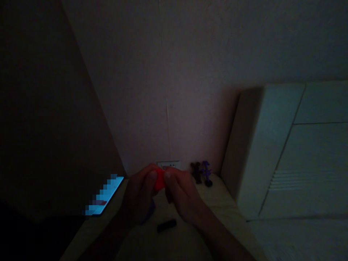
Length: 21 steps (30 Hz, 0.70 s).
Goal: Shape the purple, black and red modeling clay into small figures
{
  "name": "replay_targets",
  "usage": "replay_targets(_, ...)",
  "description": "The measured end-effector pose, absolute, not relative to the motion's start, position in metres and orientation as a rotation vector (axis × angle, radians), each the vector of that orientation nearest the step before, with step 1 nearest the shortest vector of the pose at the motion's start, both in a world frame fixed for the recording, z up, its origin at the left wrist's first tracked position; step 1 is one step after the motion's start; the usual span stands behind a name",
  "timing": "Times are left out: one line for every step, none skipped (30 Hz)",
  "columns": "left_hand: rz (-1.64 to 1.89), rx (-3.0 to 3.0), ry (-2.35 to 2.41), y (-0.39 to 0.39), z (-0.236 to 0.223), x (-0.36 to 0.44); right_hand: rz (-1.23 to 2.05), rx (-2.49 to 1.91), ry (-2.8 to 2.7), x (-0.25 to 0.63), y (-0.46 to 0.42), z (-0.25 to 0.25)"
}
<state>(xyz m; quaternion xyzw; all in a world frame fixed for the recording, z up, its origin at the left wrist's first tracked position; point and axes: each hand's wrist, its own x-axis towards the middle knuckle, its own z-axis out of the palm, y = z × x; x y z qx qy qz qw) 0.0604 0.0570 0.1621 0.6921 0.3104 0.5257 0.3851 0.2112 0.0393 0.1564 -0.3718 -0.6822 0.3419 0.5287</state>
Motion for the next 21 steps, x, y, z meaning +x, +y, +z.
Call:
replay_targets(1.359,1.809,0.83,0.058,0.163,0.06,0.703,-0.935,-1.709,0.213,0.039,0.158)
replay_targets(1.378,1.849,0.867,0.06,0.163,0.06,0.59,-0.984,-1.789,0.214,0.038,0.16)
replay_targets(1.392,1.878,0.901,0.061,0.163,0.06,0.491,-1.036,-1.859,0.215,0.038,0.162)
replay_targets(1.398,1.889,0.934,0.063,0.163,0.06,0.407,-1.084,-1.907,0.216,0.038,0.163)
replay_targets(1.394,1.883,0.959,0.064,0.163,0.06,0.342,-1.122,-1.943,0.216,0.038,0.164)
replay_targets(1.389,1.866,0.975,0.065,0.163,0.06,0.292,-1.15,-1.977,0.216,0.038,0.164)
replay_targets(1.383,1.843,0.986,0.065,0.162,0.061,0.253,-1.165,-2.012,0.215,0.038,0.164)
replay_targets(1.381,1.817,0.99,0.064,0.162,0.062,0.215,-1.167,-2.04,0.214,0.038,0.163)
replay_targets(1.385,1.786,0.993,0.063,0.162,0.064,0.179,-1.165,-2.061,0.213,0.038,0.162)
replay_targets(1.395,1.752,0.999,0.061,0.161,0.065,0.145,-1.159,-2.073,0.212,0.039,0.16)
replay_targets(1.404,1.718,1.01,0.059,0.161,0.066,0.113,-1.151,-2.08,0.21,0.039,0.158)
replay_targets(1.41,1.688,1.02,0.058,0.161,0.067,0.083,-1.144,-2.079,0.209,0.039,0.155)
replay_targets(1.413,1.667,1.024,0.056,0.161,0.067,0.061,-1.137,-2.072,0.208,0.039,0.153)
replay_targets(1.421,1.654,1.024,0.055,0.162,0.067,0.056,-1.13,-2.061,0.206,0.039,0.151)
replay_targets(1.439,1.655,1.019,0.054,0.162,0.066,0.071,-1.115,-2.05,0.205,0.039,0.15)
replay_targets(1.467,1.671,1.012,0.054,0.163,0.064,0.099,-1.089,-2.03,0.204,0.04,0.149)
replay_targets(1.489,1.702,1.0,0.054,0.164,0.063,0.142,-1.056,-2.0,0.204,0.04,0.149)
replay_targets(1.497,1.743,0.989,0.054,0.165,0.061,0.199,-1.026,-1.957,0.203,0.04,0.149)
replay_targets(1.487,1.784,0.985,0.055,0.167,0.06,0.263,-0.998,-1.902,0.202,0.04,0.15)
replay_targets(1.466,1.819,0.986,0.056,0.168,0.059,0.334,-0.979,-1.844,0.202,0.041,0.15)
replay_targets(1.441,1.845,0.99,0.057,0.17,0.059,0.407,-0.974,-1.786,0.201,0.041,0.15)
